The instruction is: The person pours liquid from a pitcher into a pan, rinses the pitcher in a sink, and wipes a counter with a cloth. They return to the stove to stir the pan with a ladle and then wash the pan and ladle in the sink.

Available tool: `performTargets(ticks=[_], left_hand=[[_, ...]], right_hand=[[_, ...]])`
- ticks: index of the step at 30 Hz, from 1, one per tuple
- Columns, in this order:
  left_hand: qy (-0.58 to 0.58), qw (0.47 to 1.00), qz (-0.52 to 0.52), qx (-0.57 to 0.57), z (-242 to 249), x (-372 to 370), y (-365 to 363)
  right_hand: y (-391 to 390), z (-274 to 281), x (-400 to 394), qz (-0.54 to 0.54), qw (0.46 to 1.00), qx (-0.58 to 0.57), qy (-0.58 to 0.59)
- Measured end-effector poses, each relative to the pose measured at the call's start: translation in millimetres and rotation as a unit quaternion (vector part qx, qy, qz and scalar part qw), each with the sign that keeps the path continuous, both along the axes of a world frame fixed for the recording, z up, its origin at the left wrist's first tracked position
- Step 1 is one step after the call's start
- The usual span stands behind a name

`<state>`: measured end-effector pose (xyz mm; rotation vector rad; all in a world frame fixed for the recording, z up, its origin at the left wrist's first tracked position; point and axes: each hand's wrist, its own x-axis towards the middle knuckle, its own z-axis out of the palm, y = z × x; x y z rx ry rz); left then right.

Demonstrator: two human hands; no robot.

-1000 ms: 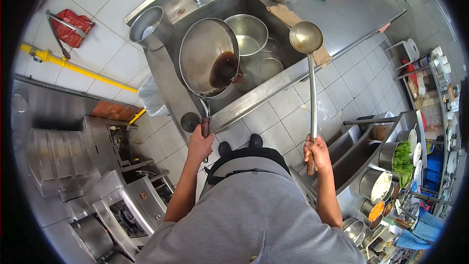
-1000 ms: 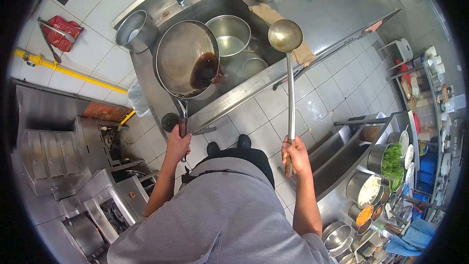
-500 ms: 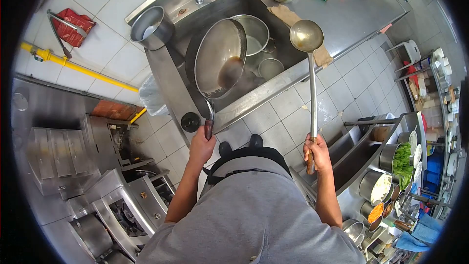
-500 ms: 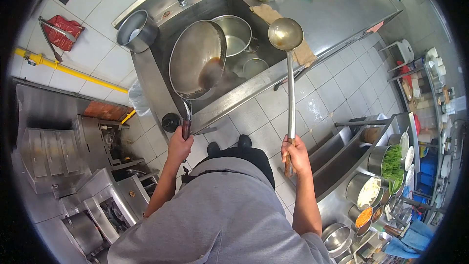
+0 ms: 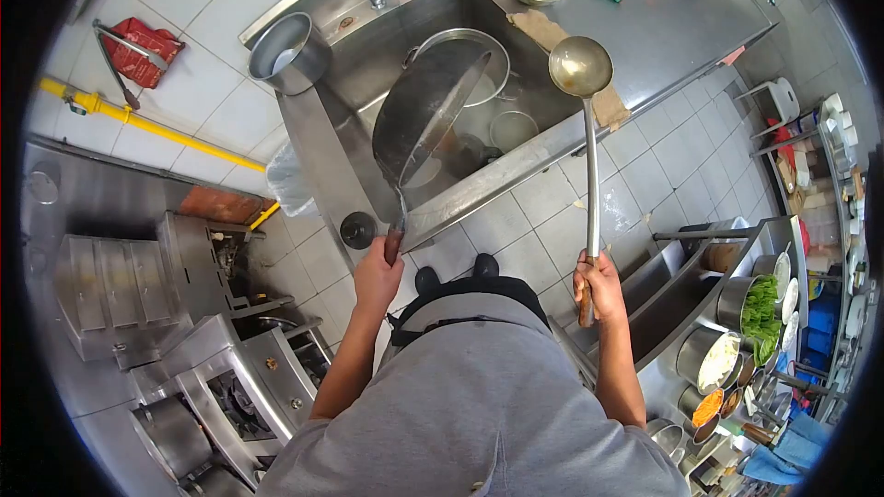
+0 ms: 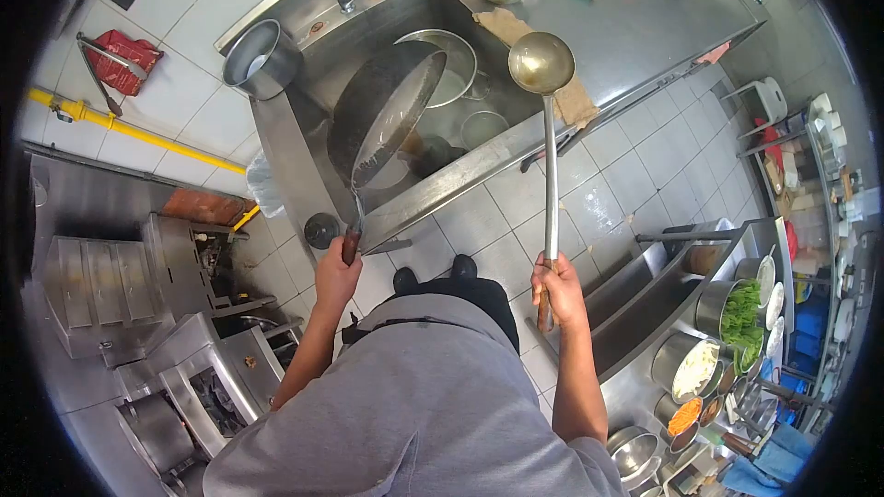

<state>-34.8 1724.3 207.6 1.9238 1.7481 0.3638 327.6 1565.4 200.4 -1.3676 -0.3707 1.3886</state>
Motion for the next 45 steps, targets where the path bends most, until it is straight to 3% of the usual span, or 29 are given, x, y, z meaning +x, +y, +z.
performTargets(ticks=[9,11,15,17,18,20,23,25,27,30,35,37,39,40,41,42,44,45], left_hand=[[0.005,0.999,0.023,0.045,-2.3,15.6,-10.9],[-0.097,0.993,0.025,0.058,-0.2,25.0,-5.3],[-0.156,0.988,0.000,0.015,-6.2,53.5,32.6],[-0.380,0.897,0.067,-0.216,13.4,87.1,55.5],[-0.388,0.894,0.067,-0.213,13.8,99.4,68.5],[-0.531,0.784,0.082,-0.310,8.5,124.0,93.9],[-0.589,0.737,0.099,-0.317,-38.2,166.7,124.1],[-0.645,0.684,0.120,-0.319,-42.2,195.4,128.4],[-0.654,0.663,0.133,-0.339,-48.7,220.3,133.8],[-0.664,0.654,0.118,-0.342,-58.7,245.0,146.0],[-0.543,0.746,0.077,-0.378,-68.6,279.1,167.2],[-0.554,0.729,0.058,-0.396,-63.8,274.4,166.2],[-0.332,0.922,-0.066,-0.186,-63.7,260.4,157.8],[-0.327,0.925,-0.095,-0.166,-9.1,227.0,137.4],[-0.401,0.887,-0.156,-0.169,11.1,199.5,126.0],[-0.411,0.880,-0.203,-0.126,15.7,175.4,115.5],[-0.436,0.852,-0.230,-0.173,41.6,113.3,96.9],[-0.451,0.858,-0.209,-0.127,48.3,84.6,88.5]], right_hand=[[11.1,-2.5,12.8,-0.004,1.000,0.022,0.000],[12.3,-1.5,13.1,-0.007,1.000,0.027,0.001],[24.0,6.3,13.6,0.005,0.999,0.032,-0.038],[36.0,16.6,13.6,0.024,0.995,0.000,-0.102],[42.3,17.2,16.4,0.040,0.991,0.010,-0.124],[60.4,32.9,20.6,0.069,0.982,-0.004,-0.174],[98.4,54.1,31.3,0.116,0.962,-0.019,-0.248],[127.7,67.2,36.9,0.139,0.937,-0.018,-0.321],[156.1,69.4,51.4,0.159,0.929,-0.013,-0.335],[198.9,77.2,62.9,0.217,0.909,-0.039,-0.354],[257.7,53.5,77.7,0.272,0.886,-0.023,-0.375],[273.5,43.2,87.2,0.292,0.885,-0.058,-0.357],[282.1,23.2,99.5,0.272,0.885,-0.010,-0.378],[288.5,13.9,106.8,0.247,0.883,0.041,-0.398],[296.0,9.1,112.4,0.253,0.882,0.044,-0.396],[303.7,5.2,117.5,0.253,0.866,0.036,-0.430],[322.2,-13.0,131.7,0.243,0.818,0.025,-0.521],[332.3,-7.8,120.1,0.245,0.820,0.026,-0.516]])
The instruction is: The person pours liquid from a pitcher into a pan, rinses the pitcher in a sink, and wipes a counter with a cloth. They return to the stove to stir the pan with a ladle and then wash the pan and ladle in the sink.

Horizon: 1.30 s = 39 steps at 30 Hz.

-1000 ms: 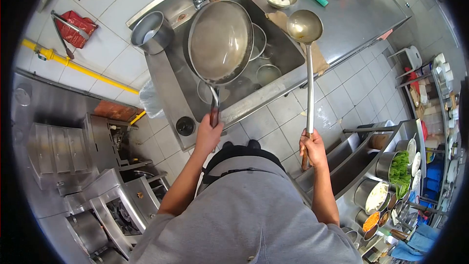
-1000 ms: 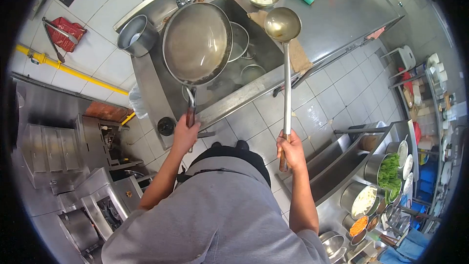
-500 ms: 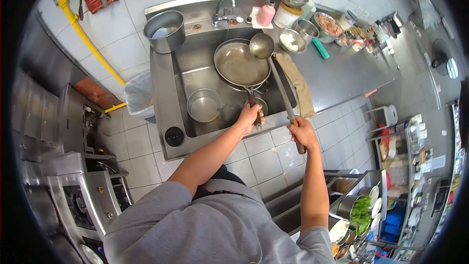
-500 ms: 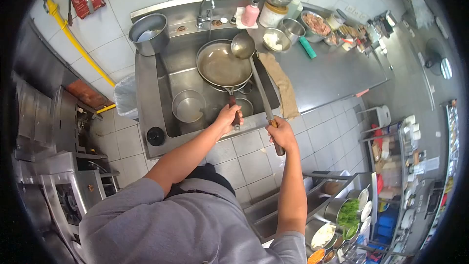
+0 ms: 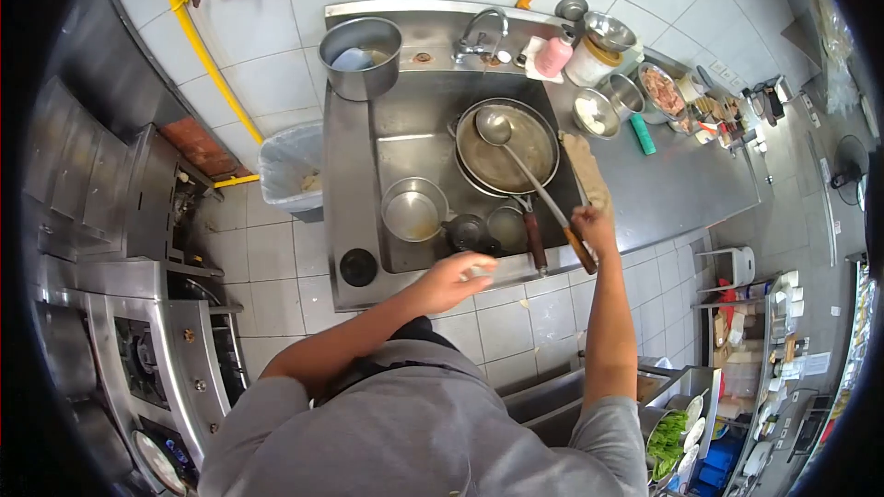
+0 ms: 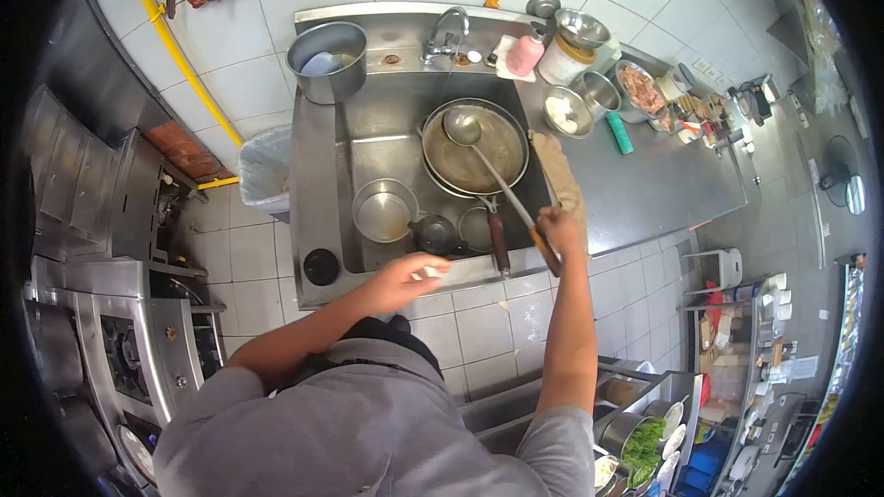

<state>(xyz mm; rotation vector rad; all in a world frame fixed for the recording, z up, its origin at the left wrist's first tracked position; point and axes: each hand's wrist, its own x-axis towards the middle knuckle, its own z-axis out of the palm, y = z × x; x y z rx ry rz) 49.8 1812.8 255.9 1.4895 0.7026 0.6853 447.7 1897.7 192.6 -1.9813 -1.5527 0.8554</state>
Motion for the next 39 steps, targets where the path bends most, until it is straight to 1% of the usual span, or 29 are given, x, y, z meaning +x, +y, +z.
performTargets(ticks=[1,2,4,5,6,8,9,10,11,13,14,16,18,19,20,22,23,24,25,26,27,28,30,31,33,34,36,37,39], left_hand=[[-0.017,0.999,0.042,0.025,3.2,-26.9,-9.2],[0.005,0.995,0.093,0.047,3.5,-52.8,-14.6],[0.056,0.976,0.194,0.080,4.9,-99.2,-19.6],[0.084,0.962,0.245,0.089,4.0,-119.5,-20.3],[0.115,0.950,0.273,0.096,-3.1,-139.6,-18.9],[0.145,0.936,0.305,0.098,-10.1,-165.9,-20.9],[0.183,0.922,0.332,0.084,-7.0,-173.7,-24.7],[0.220,0.904,0.359,0.070,-4.1,-178.2,-29.1],[0.220,0.901,0.366,0.068,-2.0,-178.6,-31.5],[0.231,0.877,0.421,0.035,-0.3,-169.9,-36.9],[0.231,0.871,0.431,0.033,-2.7,-164.4,-39.7],[0.186,0.841,0.508,0.027,-7.8,-151.4,-48.2],[0.197,0.822,0.533,0.033,-7.0,-135.1,-57.6],[0.189,0.806,0.560,0.021,-6.3,-126.0,-61.6],[0.181,0.790,0.585,0.008,-5.0,-117.1,-66.1],[0.198,0.777,0.598,-0.013,-3.9,-103.8,-73.8],[0.194,0.770,0.607,-0.019,-5.9,-99.8,-79.5],[0.189,0.764,0.616,-0.025,-6.7,-95.0,-84.1],[0.188,0.755,0.628,-0.038,-4.0,-90.2,-86.6],[0.189,0.752,0.630,-0.039,-3.5,-87.1,-86.6],[0.178,0.746,0.640,-0.042,-2.9,-84.7,-86.5],[0.167,0.741,0.649,-0.045,-2.8,-82.6,-85.9],[0.171,0.744,0.644,-0.046,-3.3,-80.0,-80.5],[0.176,0.745,0.642,-0.047,-3.4,-80.0,-78.5],[0.191,0.749,0.633,-0.028,-11.6,-85.2,-76.4],[0.207,0.753,0.625,-0.008,-12.2,-85.7,-73.9],[0.210,0.750,0.627,-0.001,-5.7,-81.4,-69.0],[0.215,0.748,0.627,0.006,-2.1,-78.5,-66.4],[0.245,0.743,0.623,0.011,-2.1,-76.0,-65.7]], right_hand=[[10.6,17.2,-16.9,-0.008,0.999,0.042,-0.032],[26.5,29.0,-29.7,-0.015,0.994,0.085,-0.064],[70.5,13.0,-41.5,0.005,0.985,0.166,-0.040],[91.3,19.1,-55.4,0.022,0.983,0.172,-0.061],[111.5,27.9,-74.0,0.041,0.980,0.176,-0.084],[157.5,33.8,-100.6,0.087,0.972,0.207,-0.065],[182.7,37.1,-110.4,0.101,0.967,0.228,-0.057],[208.2,39.0,-118.6,0.116,0.960,0.249,-0.048],[238.2,37.9,-124.3,0.130,0.955,0.259,-0.059],[291.7,39.8,-136.6,0.159,0.947,0.270,-0.069],[314.5,41.6,-143.7,0.168,0.944,0.270,-0.086],[352.7,46.0,-157.1,0.189,0.938,0.273,-0.097],[386.8,49.9,-169.8,0.222,0.929,0.258,-0.144],[409.7,46.4,-172.0,0.237,0.937,0.205,-0.152],[427.6,40.2,-173.5,0.246,0.936,0.205,-0.147],[451.9,26.3,-176.4,0.220,0.932,0.277,-0.083],[459.1,18.0,-174.8,0.242,0.892,0.367,-0.101],[451.6,26.7,-174.9,0.248,0.893,0.362,-0.097],[436.7,52.7,-175.6,0.246,0.939,0.231,-0.067],[428.9,69.6,-176.9,0.239,0.965,0.099,-0.035],[432.7,66.4,-172.0,0.285,0.945,0.113,-0.115],[435.6,64.5,-163.4,0.284,0.945,0.113,-0.115],[436.2,64.4,-146.3,0.269,0.956,0.103,-0.058],[436.9,66.9,-142.7,0.268,0.956,0.102,-0.059],[443.4,74.3,-142.1,0.197,0.957,0.160,0.141],[440.2,84.2,-147.8,0.199,0.957,0.158,0.140],[430.0,106.5,-162.5,0.182,0.937,0.248,0.167],[419.4,117.3,-167.4,0.183,0.938,0.242,0.167],[394.8,130.7,-175.8,0.209,0.920,0.321,0.077]])
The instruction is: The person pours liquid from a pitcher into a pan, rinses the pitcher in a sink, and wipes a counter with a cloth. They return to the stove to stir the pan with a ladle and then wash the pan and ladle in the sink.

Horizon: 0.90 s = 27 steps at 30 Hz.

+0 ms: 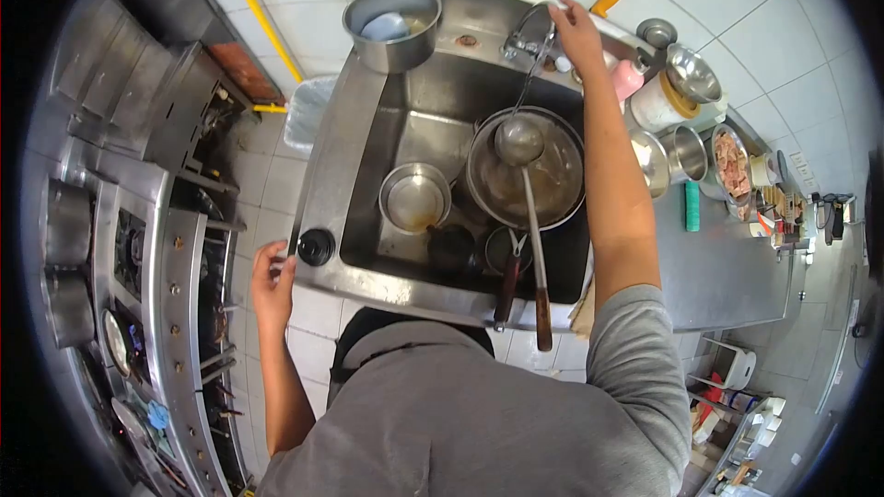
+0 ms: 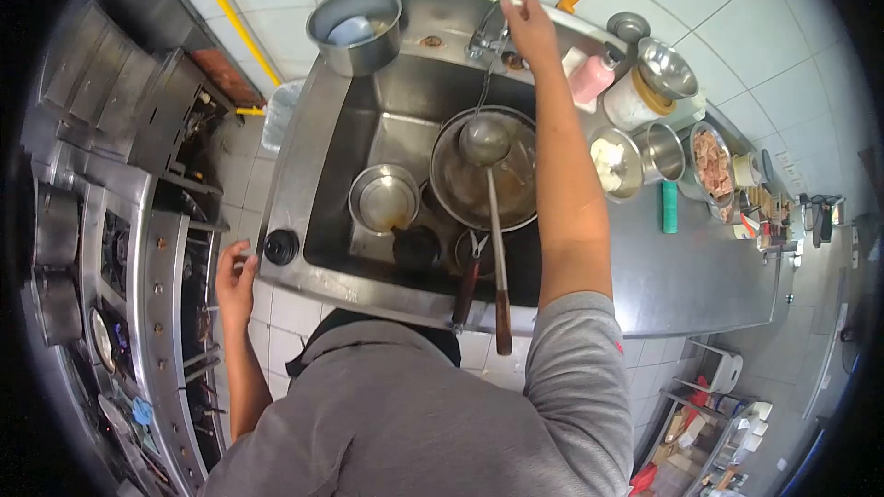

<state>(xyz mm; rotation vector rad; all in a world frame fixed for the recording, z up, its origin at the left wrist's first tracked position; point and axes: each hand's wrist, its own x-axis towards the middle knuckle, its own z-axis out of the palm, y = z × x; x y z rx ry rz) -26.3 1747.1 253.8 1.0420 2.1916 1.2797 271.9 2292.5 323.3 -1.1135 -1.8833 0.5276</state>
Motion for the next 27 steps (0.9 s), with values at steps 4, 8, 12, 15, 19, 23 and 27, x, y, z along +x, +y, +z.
performTargets(ticks=[4,8,12,15,19,23,27], left_hand=[[0.070,0.997,0.005,-0.037,-6.5,4.7,2.5],[0.179,0.980,-0.071,-0.048,-24.2,-2.5,9.9],[0.213,0.950,-0.217,-0.075,-40.5,-10.3,21.9],[0.213,0.940,-0.238,-0.123,-47.6,-13.6,26.4],[0.150,0.952,-0.257,-0.067,-51.7,-11.7,36.4],[-0.006,0.929,-0.354,0.111,-38.0,12.8,63.3],[-0.032,0.885,-0.447,0.126,-30.6,29.0,94.8]], right_hand=[[-46.6,-5.5,-8.6,-0.055,0.991,0.116,0.027],[-168.3,-7.0,-28.2,0.073,0.994,-0.072,-0.049],[-275.8,-27.7,-50.7,0.324,0.909,-0.224,-0.138],[-339.4,-49.0,-71.9,0.321,0.894,-0.275,-0.151],[-401.8,-90.7,-95.2,0.304,0.862,-0.403,-0.048],[-423.7,-110.8,-103.5,0.220,0.699,-0.607,0.307],[-406.9,-116.1,-71.3,0.166,0.804,-0.509,0.259]])
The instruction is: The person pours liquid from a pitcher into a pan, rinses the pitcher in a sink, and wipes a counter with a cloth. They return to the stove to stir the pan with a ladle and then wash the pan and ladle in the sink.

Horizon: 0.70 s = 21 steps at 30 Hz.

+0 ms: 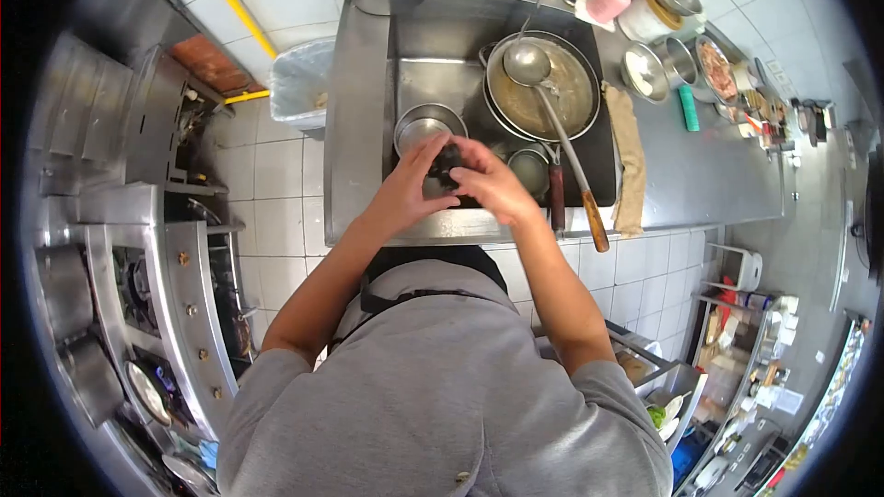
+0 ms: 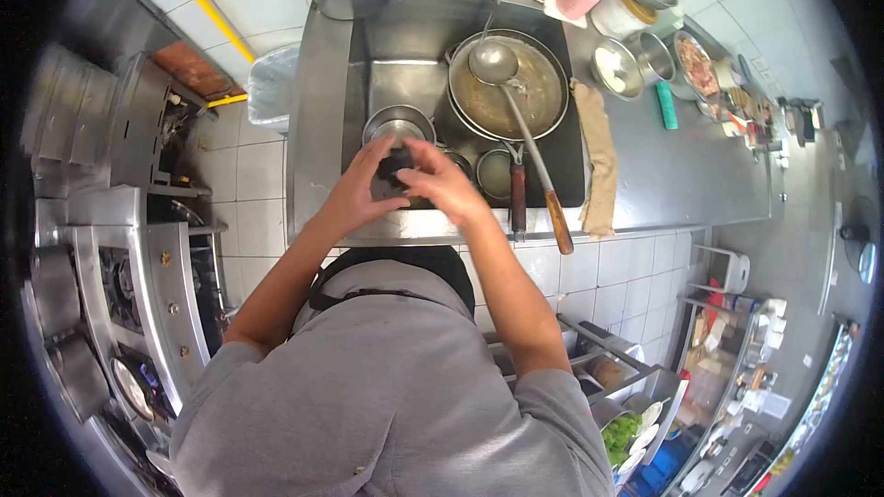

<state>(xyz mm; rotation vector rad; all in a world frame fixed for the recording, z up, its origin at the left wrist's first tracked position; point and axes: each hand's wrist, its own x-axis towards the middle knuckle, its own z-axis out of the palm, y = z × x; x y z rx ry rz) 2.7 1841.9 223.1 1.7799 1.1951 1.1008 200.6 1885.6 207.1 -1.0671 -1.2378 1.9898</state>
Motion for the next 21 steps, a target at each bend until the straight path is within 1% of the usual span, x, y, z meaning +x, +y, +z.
performTargets(ticks=[1,2,3,4,6,7,9,10,12,14,16,20,21], left_hand=[[0.029,0.999,-0.002,0.023,2.7,-1.4,4.0],[0.059,0.997,-0.003,0.045,6.1,-4.1,6.3],[0.059,0.997,0.001,0.043,11.3,-11.5,7.4],[0.057,0.997,-0.001,0.043,6.3,-19.6,5.7],[0.033,0.998,0.047,0.012,-8.0,-37.4,2.1],[0.031,0.998,0.045,0.013,-10.4,-45.0,-1.7],[-0.008,0.995,0.074,-0.061,-14.6,-58.0,-14.7],[-0.010,0.995,0.074,-0.060,-19.5,-64.8,-19.5],[-0.009,0.993,0.099,-0.057,-28.1,-76.8,-28.4],[-0.021,0.992,0.105,-0.068,-32.3,-86.6,-34.9],[-0.034,0.990,0.112,-0.077,-33.0,-92.5,-36.8],[-0.049,0.988,0.113,-0.097,-31.5,-97.6,-36.9],[-0.051,0.988,0.111,-0.096,-30.5,-98.1,-35.6]], right_hand=[[8.1,-3.8,7.2,-0.026,0.999,0.021,-0.004],[16.7,-5.3,19.5,-0.027,0.981,0.108,-0.157],[28.9,-45.7,35.9,-0.056,0.929,0.250,-0.266],[29.4,-37.3,41.5,-0.047,0.858,0.326,-0.394],[29.5,-44.5,43.1,0.039,0.821,0.275,-0.499],[28.8,-54.4,42.5,0.038,0.820,0.275,-0.501],[28.0,-71.3,39.0,0.164,0.751,0.290,-0.570],[28.8,-72.8,36.6,0.164,0.750,0.290,-0.572],[28.0,-72.6,31.1,0.165,0.702,0.314,-0.617],[27.8,-65.5,30.4,0.158,0.701,0.305,-0.625],[31.0,-61.9,33.5,0.171,0.677,0.319,-0.641],[34.6,-82.6,40.6,0.194,0.675,0.350,-0.620],[36.7,-83.4,36.4,0.172,0.682,0.303,-0.643]])
